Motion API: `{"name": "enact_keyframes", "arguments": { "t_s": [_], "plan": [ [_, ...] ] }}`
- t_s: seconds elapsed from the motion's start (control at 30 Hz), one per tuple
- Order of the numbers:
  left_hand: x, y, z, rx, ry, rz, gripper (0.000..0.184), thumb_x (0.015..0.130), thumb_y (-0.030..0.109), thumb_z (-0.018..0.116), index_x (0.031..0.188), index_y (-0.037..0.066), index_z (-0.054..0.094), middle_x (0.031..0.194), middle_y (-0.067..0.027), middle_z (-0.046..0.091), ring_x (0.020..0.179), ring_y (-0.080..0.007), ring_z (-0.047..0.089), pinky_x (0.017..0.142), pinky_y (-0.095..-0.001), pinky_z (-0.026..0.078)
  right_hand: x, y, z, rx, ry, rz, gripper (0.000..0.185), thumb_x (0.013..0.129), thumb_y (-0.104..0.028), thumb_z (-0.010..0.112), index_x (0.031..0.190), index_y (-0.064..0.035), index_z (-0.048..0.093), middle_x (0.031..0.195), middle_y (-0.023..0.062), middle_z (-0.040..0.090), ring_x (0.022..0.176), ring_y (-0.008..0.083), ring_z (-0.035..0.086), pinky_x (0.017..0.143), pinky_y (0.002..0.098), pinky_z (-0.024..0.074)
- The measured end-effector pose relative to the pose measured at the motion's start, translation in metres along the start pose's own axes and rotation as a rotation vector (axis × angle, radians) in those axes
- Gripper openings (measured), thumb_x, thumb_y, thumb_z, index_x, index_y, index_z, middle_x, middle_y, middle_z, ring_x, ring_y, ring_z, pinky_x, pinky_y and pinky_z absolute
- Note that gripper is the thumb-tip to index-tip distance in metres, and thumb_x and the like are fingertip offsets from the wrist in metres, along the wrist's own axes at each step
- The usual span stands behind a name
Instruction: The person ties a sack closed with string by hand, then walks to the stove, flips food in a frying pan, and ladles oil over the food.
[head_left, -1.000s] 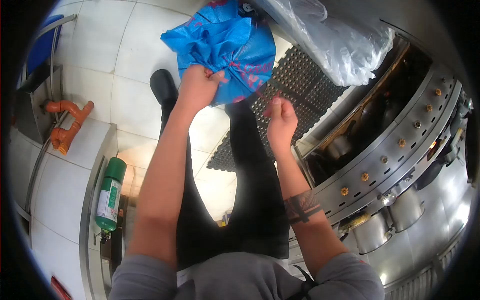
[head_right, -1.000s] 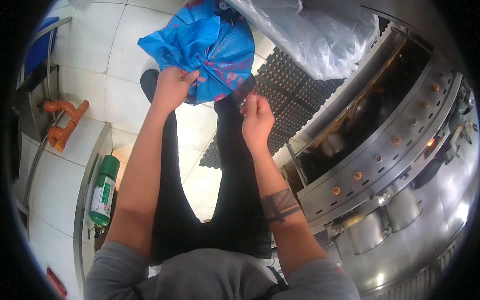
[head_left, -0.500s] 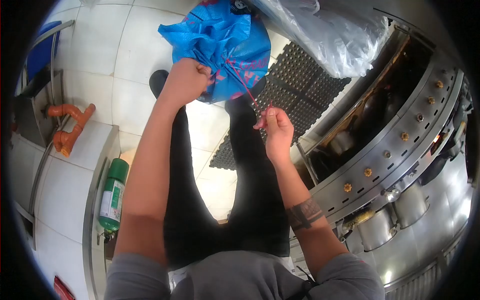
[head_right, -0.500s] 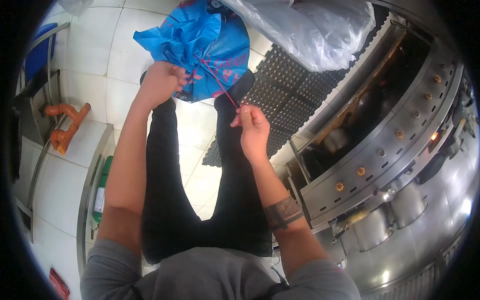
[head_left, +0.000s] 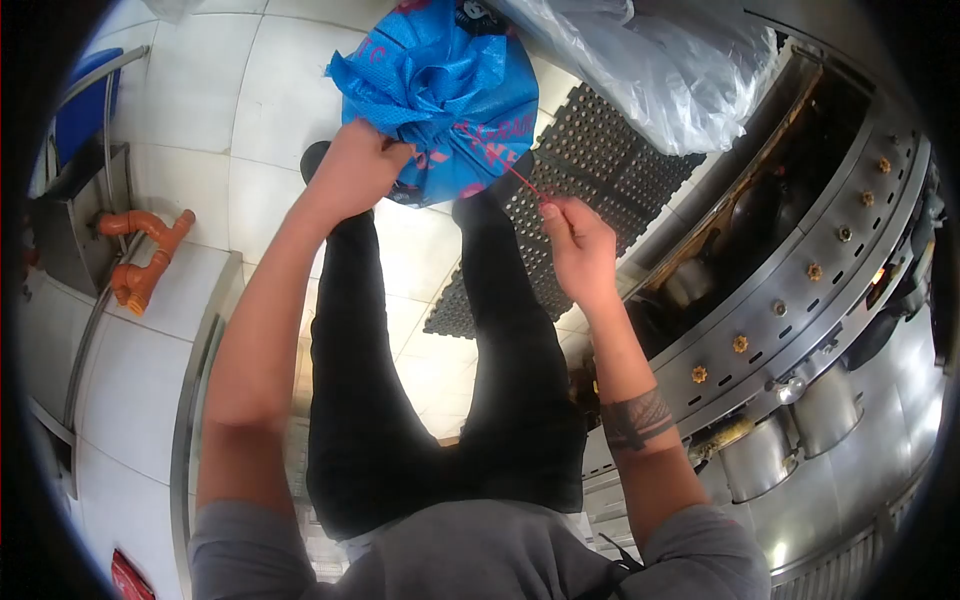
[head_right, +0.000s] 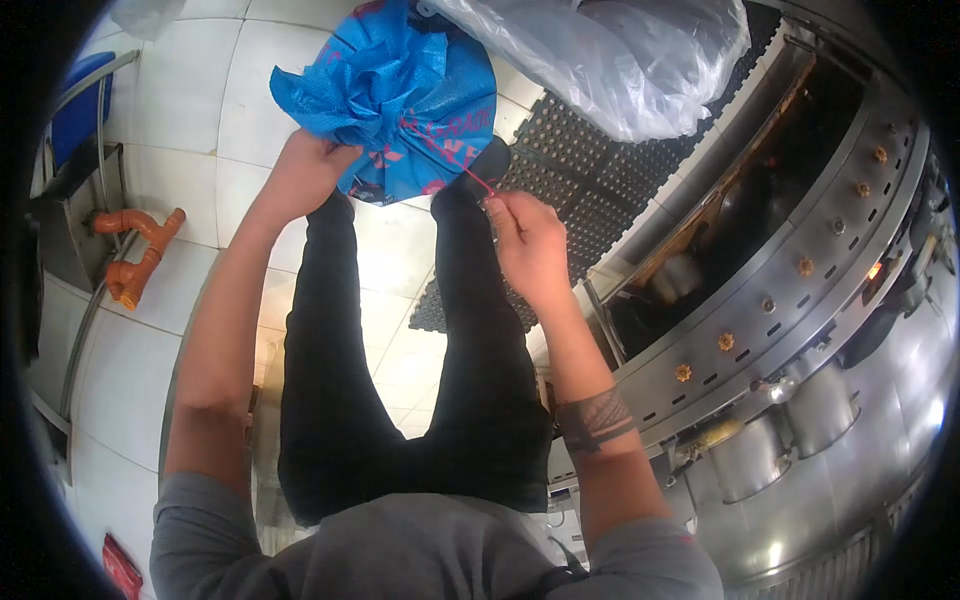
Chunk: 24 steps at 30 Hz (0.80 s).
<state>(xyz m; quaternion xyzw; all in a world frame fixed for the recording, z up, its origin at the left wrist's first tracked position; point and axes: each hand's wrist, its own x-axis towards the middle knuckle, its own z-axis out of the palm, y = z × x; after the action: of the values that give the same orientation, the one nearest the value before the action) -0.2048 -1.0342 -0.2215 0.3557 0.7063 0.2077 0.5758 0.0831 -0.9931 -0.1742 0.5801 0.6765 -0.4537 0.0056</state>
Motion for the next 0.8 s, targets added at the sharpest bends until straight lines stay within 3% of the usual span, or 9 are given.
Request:
{"name": "enact_keyframes", "arguments": {
  "t_s": [0.07, 0.17, 0.23, 0.4, 0.43, 0.5, 0.57, 0.73, 0.8],
  "plan": [
    [0.000, -0.003, 0.004, -0.015, 0.127, 0.086, 0.020, 0.089, 0.016, 0.060, 0.094, -0.003, 0.066, 0.074, -0.0088, 0.063, 0.070, -0.0150, 0.059, 0.066, -0.0322, 0.047, 0.001, 0.003, -0.001, -0.022, -0.018, 0.004, 0.017, 0.098, -0.017, 0.060, 0.095, -0.0014, 0.067, 0.073, 0.0044, 0.060, 0.067, 0.0128, 0.056, 0.064, 0.0278, 0.0465],
    [0.004, -0.008, 0.001, -0.136, 0.022, -0.334, 0.021, 0.089, 0.015, 0.061, 0.099, -0.003, 0.064, 0.084, -0.0066, 0.063, 0.078, -0.0116, 0.057, 0.070, -0.0293, 0.046, -0.001, 0.014, 0.001, 0.056, 0.004, 0.096, 0.018, 0.099, -0.018, 0.060, 0.096, -0.0011, 0.066, 0.071, 0.0025, 0.060, 0.065, 0.0106, 0.056, 0.061, 0.0268, 0.0460],
    [-0.006, -0.044, 0.016, -0.700, 0.222, -0.320, 0.014, 0.091, 0.004, 0.056, 0.098, -0.005, 0.063, 0.084, -0.0088, 0.064, 0.074, -0.0141, 0.058, 0.069, -0.0279, 0.046, -0.006, 0.028, 0.008, 0.162, 0.034, 0.193, 0.017, 0.099, -0.017, 0.060, 0.095, -0.0013, 0.066, 0.070, 0.0048, 0.059, 0.065, 0.0114, 0.057, 0.062, 0.0280, 0.0467],
    [-0.024, -0.077, 0.059, -0.711, 0.231, -0.174, 0.010, 0.095, 0.007, 0.057, 0.100, 0.000, 0.064, 0.090, -0.0028, 0.063, 0.075, -0.0108, 0.054, 0.070, -0.0246, 0.044, -0.008, 0.039, 0.040, -0.037, 0.084, -0.147, 0.015, 0.097, -0.016, 0.060, 0.097, -0.0021, 0.065, 0.075, 0.0127, 0.062, 0.063, 0.0258, 0.060, 0.063, 0.0372, 0.0492],
    [-0.023, -0.071, 0.064, -0.689, 0.183, -0.142, 0.011, 0.096, 0.007, 0.057, 0.100, 0.001, 0.064, 0.092, -0.0030, 0.064, 0.076, -0.0106, 0.054, 0.070, -0.0246, 0.045, -0.016, 0.034, 0.049, -0.020, -0.038, 0.026, 0.012, 0.094, -0.012, 0.059, 0.092, -0.0019, 0.065, 0.087, 0.0200, 0.065, 0.081, 0.0420, 0.063, 0.074, 0.0451, 0.0504],
    [-0.018, -0.060, 0.069, -0.821, 0.176, -0.204, 0.013, 0.097, 0.011, 0.057, 0.097, 0.002, 0.067, 0.088, -0.0020, 0.065, 0.073, -0.0102, 0.054, 0.068, -0.0252, 0.044, -0.021, 0.017, 0.064, -0.115, -0.145, -0.046, 0.013, 0.095, -0.016, 0.058, 0.093, -0.0043, 0.064, 0.089, 0.0200, 0.066, 0.087, 0.0425, 0.063, 0.075, 0.0483, 0.0504],
    [-0.014, -0.059, 0.064, -0.366, 0.093, -0.195, 0.017, 0.097, 0.014, 0.058, 0.090, 0.003, 0.069, 0.083, -0.0024, 0.066, 0.068, -0.0093, 0.053, 0.063, -0.0254, 0.043, -0.028, 0.007, 0.092, -0.086, -0.186, 0.140, 0.014, 0.096, -0.018, 0.056, 0.093, -0.0058, 0.062, 0.088, 0.0192, 0.067, 0.087, 0.0428, 0.063, 0.073, 0.0489, 0.0500],
    [-0.005, -0.064, 0.055, -0.567, 0.021, -0.342, 0.015, 0.097, 0.013, 0.056, 0.096, 0.002, 0.067, 0.077, -0.0002, 0.060, 0.062, -0.0064, 0.047, 0.056, -0.0234, 0.036, -0.021, 0.013, 0.185, 0.318, -0.209, 0.265, 0.013, 0.096, -0.018, 0.056, 0.093, -0.0064, 0.062, 0.079, 0.0140, 0.067, 0.079, 0.0311, 0.067, 0.073, 0.0419, 0.0508],
    [-0.007, -0.043, 0.048, -0.907, 0.073, -0.413, 0.016, 0.096, 0.011, 0.054, 0.094, -0.001, 0.065, 0.073, 0.0010, 0.055, 0.057, -0.0060, 0.044, 0.052, -0.0224, 0.034, -0.014, -0.007, 0.207, 0.739, -0.325, 0.511, 0.017, 0.097, -0.022, 0.058, 0.091, -0.0072, 0.063, 0.079, 0.0039, 0.065, 0.074, 0.0170, 0.062, 0.065, 0.0355, 0.0492]
  ]
}}
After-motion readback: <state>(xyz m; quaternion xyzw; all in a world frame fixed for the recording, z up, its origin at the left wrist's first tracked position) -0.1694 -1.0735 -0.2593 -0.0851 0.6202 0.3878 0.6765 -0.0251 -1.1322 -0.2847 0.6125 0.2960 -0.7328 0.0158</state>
